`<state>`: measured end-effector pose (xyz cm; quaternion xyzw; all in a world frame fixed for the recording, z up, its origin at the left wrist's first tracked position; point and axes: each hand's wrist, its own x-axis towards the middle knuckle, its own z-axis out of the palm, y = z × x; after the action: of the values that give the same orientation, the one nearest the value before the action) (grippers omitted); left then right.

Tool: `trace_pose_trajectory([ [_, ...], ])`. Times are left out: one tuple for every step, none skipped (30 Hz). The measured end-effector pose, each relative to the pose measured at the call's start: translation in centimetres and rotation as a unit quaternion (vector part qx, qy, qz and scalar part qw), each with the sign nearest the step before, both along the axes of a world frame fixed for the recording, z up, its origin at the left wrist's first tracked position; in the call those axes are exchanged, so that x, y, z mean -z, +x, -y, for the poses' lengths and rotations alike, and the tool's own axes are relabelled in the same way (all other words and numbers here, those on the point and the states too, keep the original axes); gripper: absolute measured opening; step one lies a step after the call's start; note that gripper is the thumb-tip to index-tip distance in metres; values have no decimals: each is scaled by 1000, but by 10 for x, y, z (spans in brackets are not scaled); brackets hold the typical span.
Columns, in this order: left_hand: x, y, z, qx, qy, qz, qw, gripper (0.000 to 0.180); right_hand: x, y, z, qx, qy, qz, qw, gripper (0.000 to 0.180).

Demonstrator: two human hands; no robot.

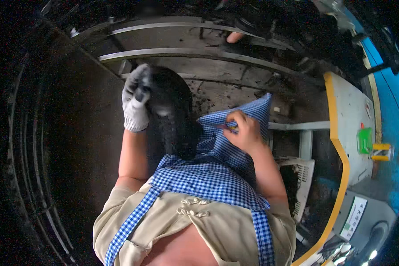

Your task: Trim and inspect shoes during the manufacturing process.

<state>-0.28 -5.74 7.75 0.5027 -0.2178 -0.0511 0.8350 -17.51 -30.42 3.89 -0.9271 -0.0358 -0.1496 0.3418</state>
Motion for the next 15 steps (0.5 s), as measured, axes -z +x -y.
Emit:
trace_pose_trajectory([
  [-2,4,2,-63,-16,-6,998,57,2,-4,-6,2,5,-26,1000,45],
  [-4,7,3,-125,-32,-12,992,53,3,-8,-12,4,10,-52,999,56],
  [0,11,1,-113,-84,-118,983,49,0,-13,-16,-26,35,-74,996,79],
  [6,15,-4,-83,-142,-181,970,47,5,-16,-21,-37,78,-57,995,87],
  [12,19,-6,-79,-180,-244,950,45,9,-12,-27,-41,97,10,994,87],
  [11,18,0,-72,-218,-309,923,44,11,-10,-32,-40,116,75,990,87],
  [14,20,3,-54,-216,-334,916,42,10,-8,-34,-42,118,74,989,87],
  [20,22,3,-54,-212,-337,916,41,8,-4,-34,-55,140,62,987,86],
  [25,25,0,-29,-209,-333,919,40,7,-1,-34,-66,162,49,983,84],
  [29,30,-6,-4,-206,-328,922,39,8,-2,-28,-65,162,46,984,84],
  [33,34,-10,-37,-149,-266,952,39,11,-6,-18,-71,339,-38,937,83],
  [32,34,-11,-66,-90,-204,973,40,11,-9,-11,-68,502,-120,854,81],
  [28,31,-10,-81,-44,-160,983,41,13,-4,-13,-70,562,-16,824,65],
  [29,29,-10,-77,-45,-165,982,41,15,-3,-5,-64,560,-19,825,65],
  [29,28,-12,-64,-15,-166,984,41,13,-4,6,-46,617,-55,783,58],
])
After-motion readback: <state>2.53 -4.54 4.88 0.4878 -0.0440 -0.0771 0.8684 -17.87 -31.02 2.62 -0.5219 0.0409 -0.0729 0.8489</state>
